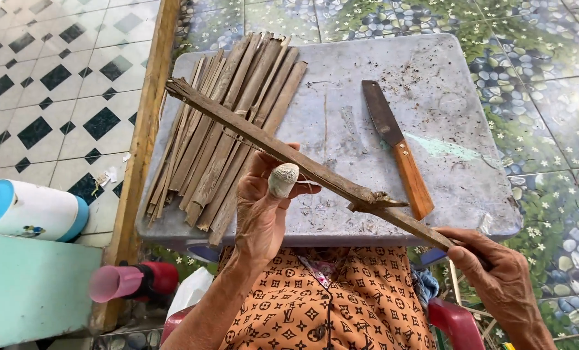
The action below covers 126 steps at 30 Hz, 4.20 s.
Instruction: The person uses a machete to split bamboo poles into thinner strips on a plastic table. They repeatedly strike the bamboo, peel off outer layers, and stack the finished strips. A second person briefly walks by in the background.
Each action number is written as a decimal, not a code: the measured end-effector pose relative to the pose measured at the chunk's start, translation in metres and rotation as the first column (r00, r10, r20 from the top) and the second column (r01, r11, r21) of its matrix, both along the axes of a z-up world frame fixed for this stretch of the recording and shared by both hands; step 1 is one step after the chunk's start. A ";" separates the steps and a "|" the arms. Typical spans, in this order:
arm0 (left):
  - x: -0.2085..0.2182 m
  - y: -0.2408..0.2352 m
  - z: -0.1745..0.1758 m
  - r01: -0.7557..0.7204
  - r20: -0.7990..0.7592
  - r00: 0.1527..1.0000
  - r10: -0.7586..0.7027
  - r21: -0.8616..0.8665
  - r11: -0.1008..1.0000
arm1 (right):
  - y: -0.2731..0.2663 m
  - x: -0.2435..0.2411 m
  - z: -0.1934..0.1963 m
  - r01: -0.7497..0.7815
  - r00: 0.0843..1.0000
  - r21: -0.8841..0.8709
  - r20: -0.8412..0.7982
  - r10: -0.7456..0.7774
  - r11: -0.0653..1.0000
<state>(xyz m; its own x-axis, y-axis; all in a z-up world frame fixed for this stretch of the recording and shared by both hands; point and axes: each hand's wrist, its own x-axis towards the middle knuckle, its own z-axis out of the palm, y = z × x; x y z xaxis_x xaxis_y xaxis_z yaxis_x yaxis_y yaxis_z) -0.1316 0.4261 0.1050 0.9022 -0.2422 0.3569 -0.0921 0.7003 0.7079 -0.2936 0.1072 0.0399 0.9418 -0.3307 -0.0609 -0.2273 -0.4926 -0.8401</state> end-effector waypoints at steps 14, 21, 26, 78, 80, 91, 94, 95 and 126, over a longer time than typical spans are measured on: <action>-0.007 -0.008 0.004 0.054 0.042 0.997 -0.058 0.088 0.995 | 0.007 0.008 -0.009 0.181 0.979 -0.165 0.123 -0.162 0.969; -0.008 -0.010 0.016 0.050 -0.074 0.996 -0.042 0.108 0.993 | -0.013 0.014 -0.047 0.299 0.954 -0.126 0.081 -0.290 0.946; -0.002 -0.003 0.017 -0.023 -0.070 0.997 0.035 0.172 0.985 | -0.022 0.016 -0.059 0.236 0.971 -0.066 0.051 -0.233 0.970; -0.080 -0.120 -0.008 -0.081 0.493 0.711 -0.501 0.765 0.639 | -0.035 -0.001 0.004 0.082 0.965 0.650 0.136 -0.222 0.755; -0.065 -0.109 0.005 -0.021 0.372 0.849 -0.375 0.734 0.679 | -0.028 0.001 0.000 0.059 0.980 0.676 0.102 -0.172 0.735; -0.057 -0.094 0.005 0.323 -0.109 0.939 -0.325 0.598 0.733 | 0.045 0.017 0.007 -0.008 0.967 0.639 0.201 -0.157 0.769; -0.080 -0.093 -0.004 0.266 0.054 0.885 -0.462 0.755 0.599 | 0.029 0.013 0.002 0.008 0.954 0.615 0.230 -0.190 0.788; -0.084 -0.094 -0.021 0.267 0.053 0.886 -0.460 0.754 0.600 | 0.030 0.014 0.007 0.009 0.955 0.614 0.228 -0.188 0.789; -0.035 -0.063 -0.039 0.077 0.080 0.980 -0.181 0.686 0.723 | 0.050 0.073 -0.032 0.091 0.965 -0.355 0.262 0.006 0.930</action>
<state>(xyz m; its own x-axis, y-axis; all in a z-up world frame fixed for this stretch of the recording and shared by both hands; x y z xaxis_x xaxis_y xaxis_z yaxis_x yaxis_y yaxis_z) -0.1667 0.3629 0.0664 0.8006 -0.5762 0.1645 -0.1654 0.0515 0.9849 -0.2203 0.1572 0.0082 0.8937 -0.3247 0.3095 -0.0578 -0.7676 -0.6384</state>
